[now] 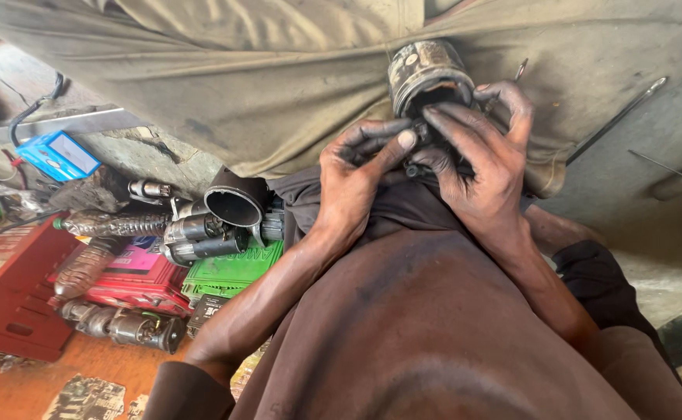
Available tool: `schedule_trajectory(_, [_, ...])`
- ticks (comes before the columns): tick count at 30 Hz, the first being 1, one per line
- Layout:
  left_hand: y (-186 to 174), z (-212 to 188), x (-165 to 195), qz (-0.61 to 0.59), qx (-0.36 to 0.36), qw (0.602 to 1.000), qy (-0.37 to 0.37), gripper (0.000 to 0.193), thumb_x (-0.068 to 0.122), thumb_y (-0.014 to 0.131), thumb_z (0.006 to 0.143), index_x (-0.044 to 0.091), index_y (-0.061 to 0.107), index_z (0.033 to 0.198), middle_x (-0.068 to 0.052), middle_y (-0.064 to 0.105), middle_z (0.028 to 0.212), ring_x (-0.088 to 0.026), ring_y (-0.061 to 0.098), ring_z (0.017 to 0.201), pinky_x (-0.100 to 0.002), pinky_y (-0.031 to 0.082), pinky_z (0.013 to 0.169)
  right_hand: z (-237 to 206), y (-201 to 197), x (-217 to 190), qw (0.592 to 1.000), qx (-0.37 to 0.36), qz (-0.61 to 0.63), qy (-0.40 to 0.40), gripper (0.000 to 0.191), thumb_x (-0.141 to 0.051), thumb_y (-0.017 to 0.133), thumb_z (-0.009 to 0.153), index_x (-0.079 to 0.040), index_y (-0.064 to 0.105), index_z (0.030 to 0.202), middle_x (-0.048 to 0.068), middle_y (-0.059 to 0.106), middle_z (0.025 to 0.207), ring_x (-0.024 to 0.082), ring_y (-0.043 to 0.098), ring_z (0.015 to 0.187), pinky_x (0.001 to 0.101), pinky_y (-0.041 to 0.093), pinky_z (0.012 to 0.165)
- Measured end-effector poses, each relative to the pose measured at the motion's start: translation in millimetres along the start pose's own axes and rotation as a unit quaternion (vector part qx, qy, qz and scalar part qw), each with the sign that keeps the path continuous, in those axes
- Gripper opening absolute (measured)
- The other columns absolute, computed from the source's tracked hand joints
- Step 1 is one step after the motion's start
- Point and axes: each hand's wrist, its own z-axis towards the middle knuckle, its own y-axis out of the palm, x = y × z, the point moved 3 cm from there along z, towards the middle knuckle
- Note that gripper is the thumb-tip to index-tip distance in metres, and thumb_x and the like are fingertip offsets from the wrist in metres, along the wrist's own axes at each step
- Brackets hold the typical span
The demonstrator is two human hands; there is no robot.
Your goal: The person sits on the workshop floor with a starter motor in their lap and rebuilds it by hand. They fit carbon brushes and springs into the brush holder, work the armature into the housing, and use a screwdriver and pliers to adjust and secure the internal components.
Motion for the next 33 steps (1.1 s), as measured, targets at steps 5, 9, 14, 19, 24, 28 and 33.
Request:
schedule_trajectory(5, [-4, 0, -6, 0.025, -0.039, 0.997, 0.056, 0.016, 0.001, 0.078, 0.094, 0.001, 0.073, 0.109, -0.007, 0.077, 0.106, -0.012, 0.07, 0.096, -0.028, 0.06, 0.087, -1, 2, 10, 1.0, 0.014, -0.011, -0.012, 0.032, -0.014, 0.09, 0.097, -0.009, 0.079, 0.126, 0.006, 0.074, 0.121, 0.036, 0.045, 0.129, 0.0441, 0.042, 0.11])
schedule_trajectory(9, [-4, 2, -8, 0.031, -0.046, 0.997, 0.059, 0.017, 0.0, 0.077, 0.093, 0.001, 0.072, 0.11, -0.006, 0.076, 0.107, -0.01, 0.07, 0.099, -0.028, 0.06, 0.091, 0, 5, 12, 1.0, 0.02, -0.004, -0.009, 0.022, -0.008, 0.085, 0.097, -0.009, 0.08, 0.118, 0.005, 0.076, 0.117, 0.036, 0.046, 0.128, 0.0447, 0.04, 0.108])
schedule_trajectory(14, [0, 2, -7, 0.033, -0.054, 0.995, 0.071, 0.015, 0.0, 0.078, 0.096, -0.001, 0.072, 0.11, -0.008, 0.076, 0.108, -0.011, 0.07, 0.1, -0.027, 0.059, 0.092, -1, 4, 15, 1.0, 0.015, -0.008, 0.001, 0.02, -0.007, 0.083, 0.096, -0.01, 0.08, 0.116, 0.004, 0.077, 0.114, 0.034, 0.047, 0.127, 0.0445, 0.04, 0.109])
schedule_trajectory(19, [-1, -1, -3, 0.086, -0.042, 0.994, 0.044, 0.019, 0.003, 0.077, 0.096, -0.002, 0.074, 0.114, -0.008, 0.075, 0.106, -0.011, 0.069, 0.095, -0.026, 0.058, 0.087, 0, 6, 14, 1.0, 0.002, -0.016, 0.01, 0.02, -0.007, 0.083, 0.097, -0.01, 0.078, 0.116, 0.004, 0.077, 0.115, 0.034, 0.047, 0.129, 0.0445, 0.041, 0.111])
schedule_trajectory(24, [-2, 2, 1, 0.052, -0.045, 0.997, 0.042, 0.021, 0.006, 0.077, 0.092, 0.0, 0.072, 0.112, -0.006, 0.077, 0.112, -0.01, 0.071, 0.101, -0.027, 0.061, 0.089, 6, -4, 10, 1.0, -0.024, -0.006, 0.002, 0.032, -0.024, 0.09, 0.095, -0.009, 0.078, 0.12, 0.004, 0.076, 0.118, 0.034, 0.047, 0.131, 0.0471, 0.039, 0.116])
schedule_trajectory(28, [-6, 3, -3, 0.063, -0.058, 0.995, 0.059, 0.021, 0.003, 0.077, 0.094, -0.001, 0.073, 0.114, -0.009, 0.077, 0.108, -0.011, 0.071, 0.099, -0.027, 0.06, 0.09, 11, -16, 12, 0.995, -0.086, -0.014, -0.038, 0.04, -0.029, 0.092, 0.088, -0.01, 0.077, 0.12, 0.005, 0.074, 0.122, 0.034, 0.048, 0.128, 0.0479, 0.039, 0.113])
schedule_trajectory(33, [-5, 1, -12, 0.05, -0.045, 0.994, 0.09, 0.019, 0.001, 0.078, 0.095, 0.0, 0.073, 0.113, -0.008, 0.077, 0.109, -0.011, 0.072, 0.099, -0.027, 0.061, 0.091, 16, -22, 12, 0.989, -0.131, -0.047, -0.054, 0.038, -0.028, 0.093, 0.092, -0.012, 0.076, 0.121, 0.003, 0.071, 0.126, 0.035, 0.046, 0.124, 0.0424, 0.042, 0.108])
